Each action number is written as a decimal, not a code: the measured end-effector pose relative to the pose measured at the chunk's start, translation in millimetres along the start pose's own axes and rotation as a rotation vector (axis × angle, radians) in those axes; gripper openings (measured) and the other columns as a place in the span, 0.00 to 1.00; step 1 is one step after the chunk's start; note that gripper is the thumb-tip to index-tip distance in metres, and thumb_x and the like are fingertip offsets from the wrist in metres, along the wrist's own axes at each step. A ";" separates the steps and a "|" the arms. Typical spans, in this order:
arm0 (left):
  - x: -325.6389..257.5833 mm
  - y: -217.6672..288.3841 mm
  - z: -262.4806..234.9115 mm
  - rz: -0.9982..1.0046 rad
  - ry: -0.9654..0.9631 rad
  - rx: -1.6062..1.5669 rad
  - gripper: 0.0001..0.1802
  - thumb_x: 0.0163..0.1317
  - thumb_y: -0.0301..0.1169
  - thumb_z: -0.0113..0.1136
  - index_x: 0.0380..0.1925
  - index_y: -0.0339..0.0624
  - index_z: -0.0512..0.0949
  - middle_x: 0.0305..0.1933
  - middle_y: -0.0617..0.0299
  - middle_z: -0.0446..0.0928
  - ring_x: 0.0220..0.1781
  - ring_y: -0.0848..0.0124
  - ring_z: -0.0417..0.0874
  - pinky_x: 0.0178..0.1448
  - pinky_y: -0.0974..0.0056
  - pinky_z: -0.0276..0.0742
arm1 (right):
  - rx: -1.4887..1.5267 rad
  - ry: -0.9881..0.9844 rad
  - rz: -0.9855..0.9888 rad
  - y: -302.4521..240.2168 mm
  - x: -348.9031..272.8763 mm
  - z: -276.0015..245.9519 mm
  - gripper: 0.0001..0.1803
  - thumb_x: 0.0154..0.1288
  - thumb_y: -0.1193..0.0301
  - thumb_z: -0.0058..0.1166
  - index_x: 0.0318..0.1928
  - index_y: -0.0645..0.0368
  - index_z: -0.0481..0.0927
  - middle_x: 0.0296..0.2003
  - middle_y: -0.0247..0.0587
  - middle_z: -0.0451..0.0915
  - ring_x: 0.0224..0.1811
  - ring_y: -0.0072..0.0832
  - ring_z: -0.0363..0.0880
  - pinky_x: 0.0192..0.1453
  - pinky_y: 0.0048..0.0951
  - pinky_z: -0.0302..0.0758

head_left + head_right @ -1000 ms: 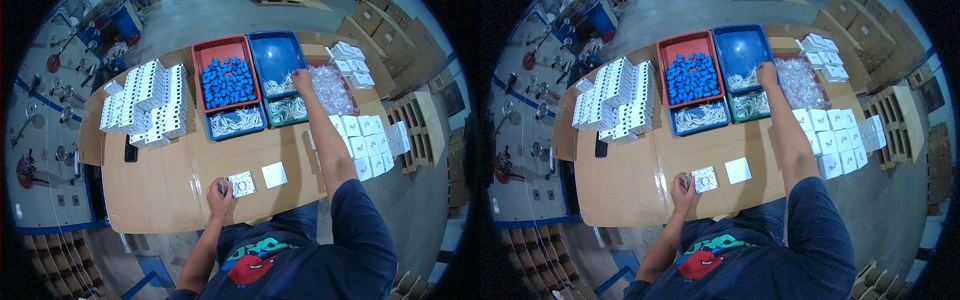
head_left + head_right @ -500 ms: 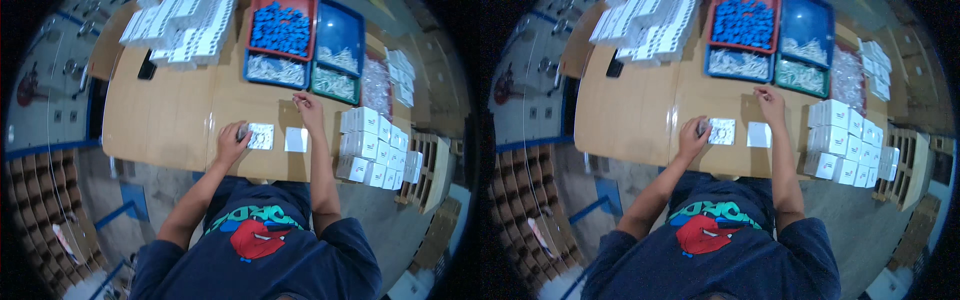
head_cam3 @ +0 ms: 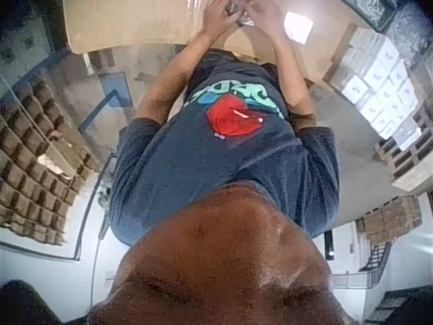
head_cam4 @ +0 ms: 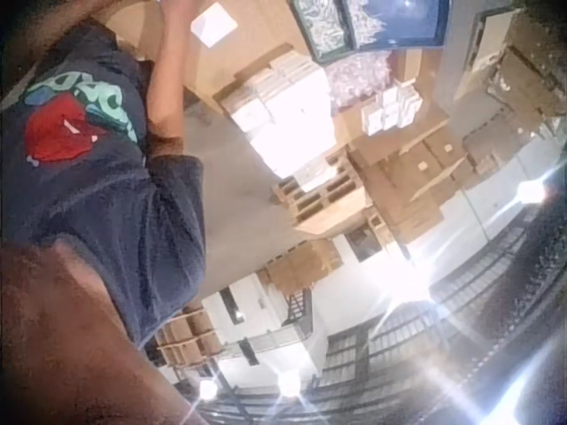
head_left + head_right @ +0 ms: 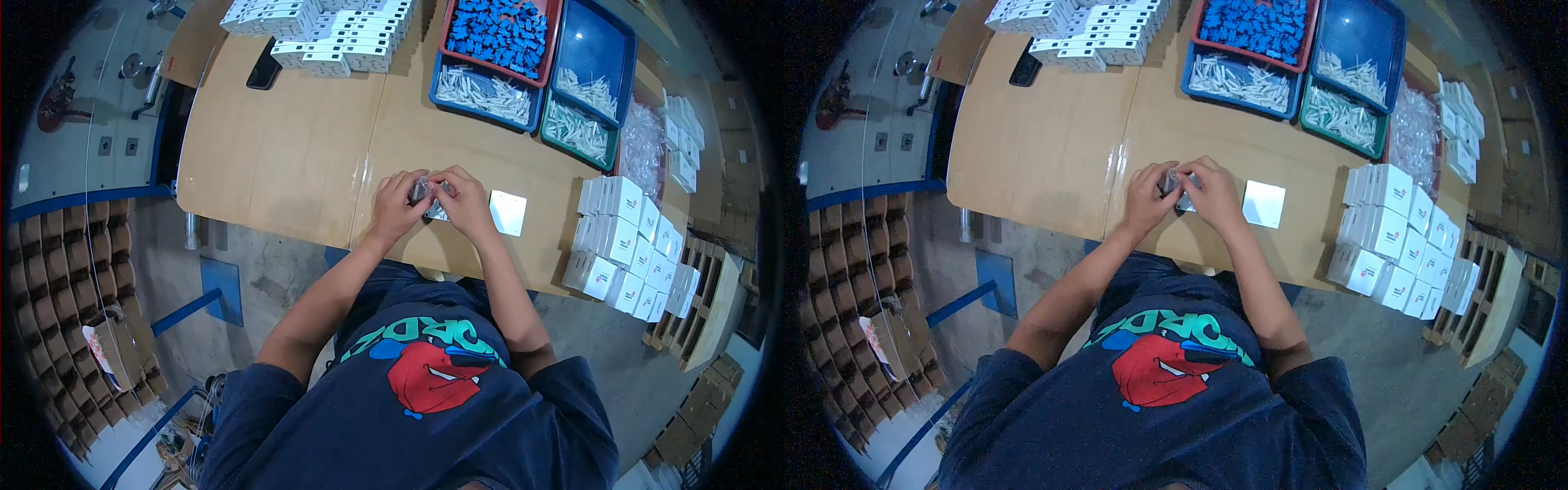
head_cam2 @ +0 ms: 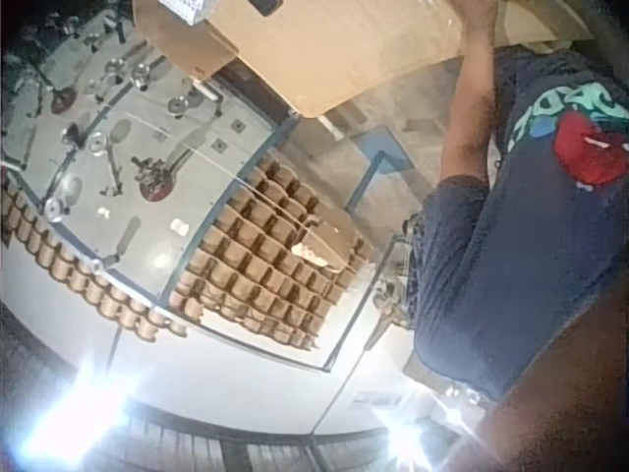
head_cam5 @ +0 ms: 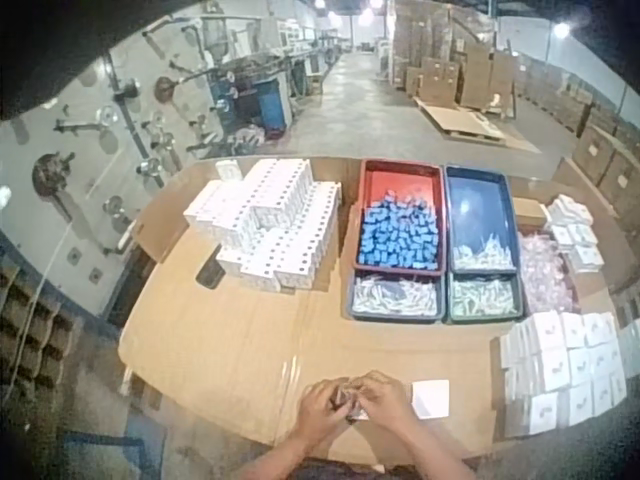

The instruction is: Assembling and packaging small plastic components into white boxes at a workstation.

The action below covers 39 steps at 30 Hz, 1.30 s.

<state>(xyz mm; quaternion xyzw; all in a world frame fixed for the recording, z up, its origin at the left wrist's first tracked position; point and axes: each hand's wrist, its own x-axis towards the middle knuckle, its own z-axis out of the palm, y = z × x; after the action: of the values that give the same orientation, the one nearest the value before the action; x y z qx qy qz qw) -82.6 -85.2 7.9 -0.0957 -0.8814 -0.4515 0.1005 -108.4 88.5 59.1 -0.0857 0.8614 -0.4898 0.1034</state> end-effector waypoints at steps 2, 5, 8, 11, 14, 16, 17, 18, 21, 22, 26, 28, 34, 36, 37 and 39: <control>-0.3 -1.6 0.9 0.012 0.020 -0.007 0.23 0.56 0.35 0.73 0.51 0.44 0.81 0.44 0.57 0.84 0.45 0.56 0.84 0.50 0.55 0.75 | 0.128 -0.011 -0.050 5.4 -0.1 7.3 0.09 0.70 0.70 0.61 0.45 0.63 0.86 0.39 0.43 0.80 0.35 0.34 0.80 0.41 0.31 0.76; -0.1 -3.1 1.8 0.041 0.038 -0.002 0.23 0.56 0.35 0.73 0.51 0.44 0.81 0.44 0.57 0.84 0.46 0.56 0.84 0.51 0.54 0.75 | 0.140 -0.047 0.019 4.9 -0.9 4.2 0.10 0.71 0.70 0.61 0.45 0.65 0.85 0.41 0.45 0.80 0.38 0.33 0.82 0.42 0.32 0.76; -0.3 -3.0 3.7 0.036 0.055 -0.007 0.23 0.55 0.35 0.73 0.51 0.43 0.81 0.45 0.57 0.84 0.46 0.56 0.84 0.51 0.54 0.76 | 0.222 -0.001 -0.012 15.5 1.4 4.5 0.10 0.72 0.69 0.60 0.44 0.64 0.86 0.39 0.42 0.82 0.37 0.31 0.83 0.42 0.31 0.77; -0.1 -2.2 4.1 0.027 0.059 -0.015 0.23 0.56 0.37 0.74 0.50 0.43 0.81 0.44 0.57 0.84 0.45 0.57 0.84 0.50 0.55 0.75 | 0.287 0.012 0.107 23.3 7.0 1.2 0.09 0.73 0.70 0.60 0.46 0.63 0.86 0.36 0.42 0.85 0.35 0.30 0.83 0.42 0.30 0.79; -0.4 2.1 2.8 0.007 0.067 -0.019 0.22 0.57 0.39 0.75 0.48 0.43 0.82 0.43 0.57 0.84 0.42 0.58 0.84 0.49 0.55 0.75 | 0.236 0.041 0.146 42.2 25.6 -13.3 0.09 0.72 0.72 0.59 0.47 0.63 0.85 0.34 0.42 0.86 0.34 0.31 0.85 0.41 0.31 0.80; -0.7 3.8 1.0 -0.046 0.050 -0.019 0.21 0.57 0.40 0.75 0.47 0.42 0.82 0.41 0.58 0.85 0.40 0.58 0.83 0.48 0.56 0.75 | 0.211 0.139 0.053 53.7 46.8 -24.4 0.10 0.71 0.72 0.59 0.49 0.63 0.85 0.34 0.44 0.87 0.36 0.32 0.87 0.41 0.32 0.81; -0.7 4.0 0.9 -0.037 0.047 -0.022 0.21 0.57 0.40 0.75 0.47 0.42 0.82 0.41 0.58 0.85 0.40 0.58 0.83 0.48 0.56 0.75 | 0.110 0.197 0.015 55.8 59.9 -32.8 0.11 0.70 0.73 0.60 0.50 0.62 0.85 0.36 0.46 0.87 0.37 0.34 0.88 0.42 0.33 0.81; -0.8 3.4 1.3 -0.034 0.060 -0.018 0.21 0.57 0.40 0.75 0.47 0.42 0.82 0.40 0.58 0.84 0.39 0.58 0.83 0.48 0.56 0.75 | 0.009 0.254 -0.022 57.3 72.6 -40.7 0.11 0.69 0.73 0.60 0.50 0.62 0.85 0.37 0.47 0.87 0.38 0.36 0.88 0.43 0.33 0.82; 0.2 3.0 1.7 -0.026 0.076 -0.008 0.20 0.57 0.40 0.75 0.46 0.42 0.82 0.39 0.58 0.84 0.38 0.58 0.83 0.47 0.56 0.75 | -0.168 0.312 -0.102 55.4 110.6 -60.6 0.11 0.67 0.73 0.61 0.49 0.58 0.85 0.40 0.47 0.86 0.41 0.41 0.87 0.46 0.38 0.81; 0.8 3.2 2.4 -0.036 0.074 -0.004 0.20 0.57 0.39 0.75 0.46 0.42 0.82 0.38 0.58 0.84 0.38 0.58 0.83 0.47 0.56 0.75 | -0.167 0.323 -0.104 55.2 120.8 -64.7 0.11 0.67 0.73 0.61 0.49 0.58 0.85 0.40 0.47 0.86 0.41 0.41 0.87 0.46 0.38 0.81; 1.3 6.5 1.9 -0.029 0.060 0.001 0.20 0.57 0.38 0.75 0.45 0.42 0.82 0.38 0.58 0.84 0.38 0.58 0.83 0.47 0.56 0.74 | -0.375 0.212 -0.104 45.2 151.5 -70.4 0.11 0.64 0.70 0.63 0.47 0.52 0.86 0.42 0.44 0.83 0.45 0.45 0.84 0.49 0.46 0.79; 2.2 9.0 1.3 -0.028 0.069 -0.016 0.19 0.57 0.38 0.76 0.45 0.41 0.82 0.38 0.58 0.84 0.37 0.58 0.83 0.48 0.56 0.74 | -0.444 0.106 -0.141 39.1 163.1 -69.9 0.12 0.62 0.71 0.64 0.47 0.51 0.86 0.43 0.44 0.80 0.49 0.45 0.82 0.51 0.46 0.79; 1.5 7.3 2.3 -0.023 0.050 0.000 0.19 0.58 0.38 0.75 0.45 0.41 0.82 0.40 0.57 0.84 0.39 0.58 0.83 0.48 0.56 0.74 | -0.580 -0.048 -0.253 32.3 191.3 -68.8 0.15 0.58 0.69 0.68 0.47 0.49 0.88 0.45 0.41 0.78 0.51 0.44 0.81 0.55 0.44 0.79; 0.9 7.6 0.8 -0.024 0.054 0.007 0.19 0.58 0.38 0.75 0.45 0.41 0.82 0.41 0.57 0.84 0.39 0.58 0.83 0.48 0.56 0.74 | -0.698 -0.083 -0.288 25.6 195.9 -71.9 0.14 0.58 0.69 0.67 0.47 0.50 0.88 0.45 0.41 0.79 0.51 0.44 0.82 0.55 0.45 0.79; 1.0 8.3 1.1 -0.030 0.046 0.006 0.19 0.58 0.38 0.75 0.45 0.41 0.82 0.41 0.57 0.84 0.39 0.58 0.83 0.48 0.56 0.74 | -0.700 -0.079 -0.287 29.0 198.1 -72.7 0.14 0.58 0.69 0.67 0.47 0.50 0.88 0.45 0.41 0.79 0.51 0.44 0.82 0.55 0.45 0.79; 1.9 8.7 1.4 -0.034 0.039 0.002 0.20 0.58 0.38 0.75 0.45 0.41 0.82 0.41 0.57 0.84 0.40 0.58 0.83 0.49 0.56 0.74 | -0.743 -0.001 -0.333 37.2 200.3 -73.2 0.12 0.60 0.68 0.65 0.45 0.51 0.87 0.46 0.42 0.80 0.50 0.44 0.82 0.53 0.46 0.80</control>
<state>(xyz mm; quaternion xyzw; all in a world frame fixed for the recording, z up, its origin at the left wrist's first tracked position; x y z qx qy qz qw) -82.4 -78.9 14.4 -0.0717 -0.8813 -0.4539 0.1101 -322.3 117.9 44.7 -0.2557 0.9541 -0.1553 -0.0151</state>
